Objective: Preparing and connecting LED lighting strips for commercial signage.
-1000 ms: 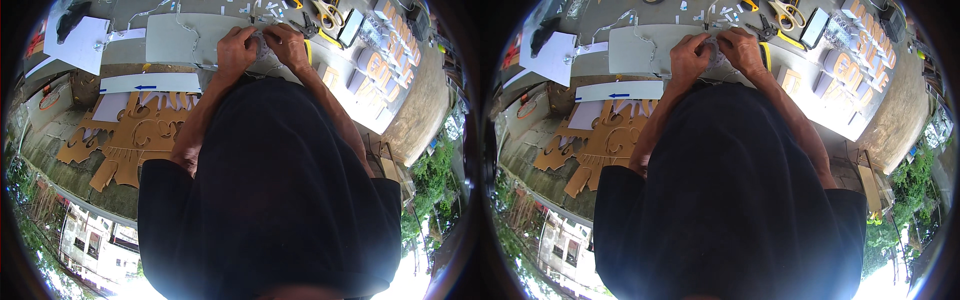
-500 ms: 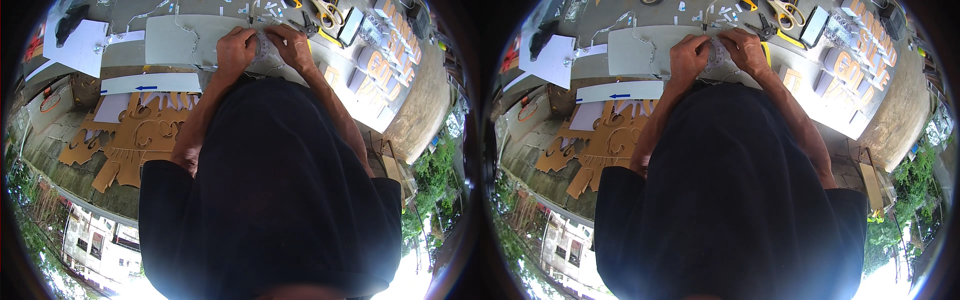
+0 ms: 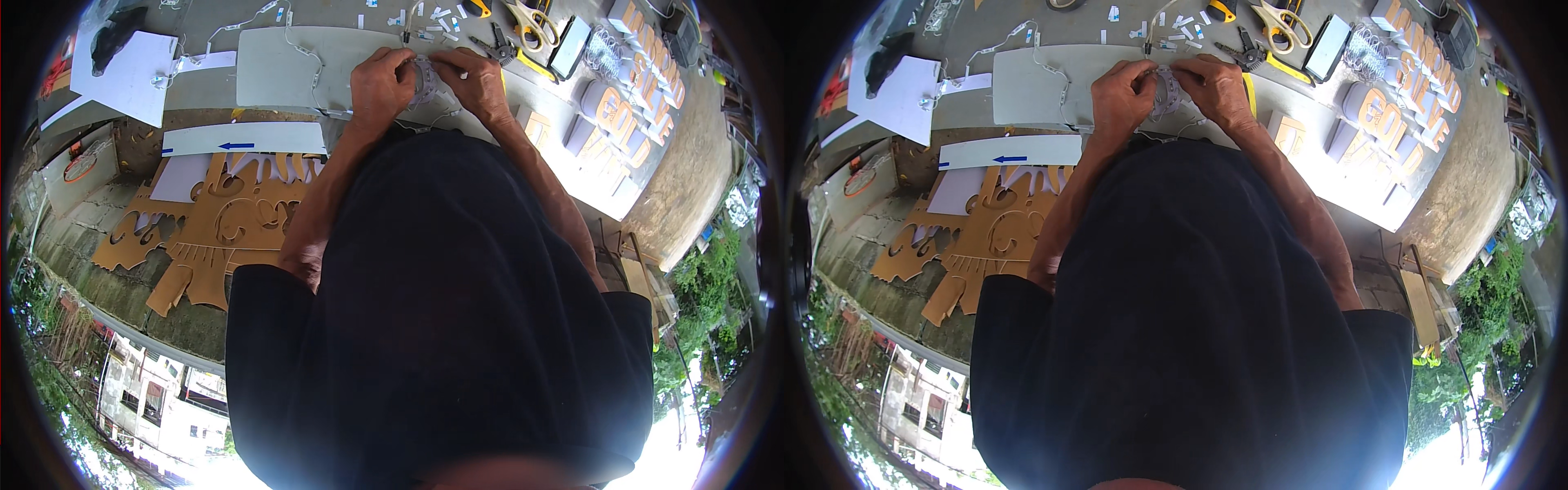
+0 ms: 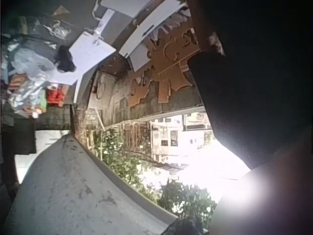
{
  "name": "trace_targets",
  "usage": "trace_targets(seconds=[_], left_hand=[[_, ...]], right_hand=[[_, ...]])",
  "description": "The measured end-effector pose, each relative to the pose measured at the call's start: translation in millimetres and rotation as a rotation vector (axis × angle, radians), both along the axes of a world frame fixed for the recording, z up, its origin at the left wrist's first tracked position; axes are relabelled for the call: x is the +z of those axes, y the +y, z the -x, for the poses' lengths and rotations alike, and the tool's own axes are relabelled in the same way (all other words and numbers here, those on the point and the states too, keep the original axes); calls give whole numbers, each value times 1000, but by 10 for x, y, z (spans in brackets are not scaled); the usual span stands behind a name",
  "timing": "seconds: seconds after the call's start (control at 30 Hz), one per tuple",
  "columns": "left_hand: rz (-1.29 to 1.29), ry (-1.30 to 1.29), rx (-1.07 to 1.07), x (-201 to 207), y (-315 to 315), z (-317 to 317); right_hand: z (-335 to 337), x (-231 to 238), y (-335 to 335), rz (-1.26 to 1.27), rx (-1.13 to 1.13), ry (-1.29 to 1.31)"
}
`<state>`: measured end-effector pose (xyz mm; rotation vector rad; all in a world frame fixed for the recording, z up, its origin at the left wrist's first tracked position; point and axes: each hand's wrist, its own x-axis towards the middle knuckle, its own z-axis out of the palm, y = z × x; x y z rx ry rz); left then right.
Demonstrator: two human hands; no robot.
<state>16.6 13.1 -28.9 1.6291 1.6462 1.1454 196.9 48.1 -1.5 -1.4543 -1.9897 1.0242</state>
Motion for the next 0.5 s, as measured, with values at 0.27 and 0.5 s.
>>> trace_targets(seconds=[0.27, 0.5], left_hand=[[2, 2, -5, 0, -8, 9], [5, -28, -1, -21, -15, 20]], right_hand=[[99, 43, 38, 24, -39, -16], [133, 35, 25, 16, -61, -39]])
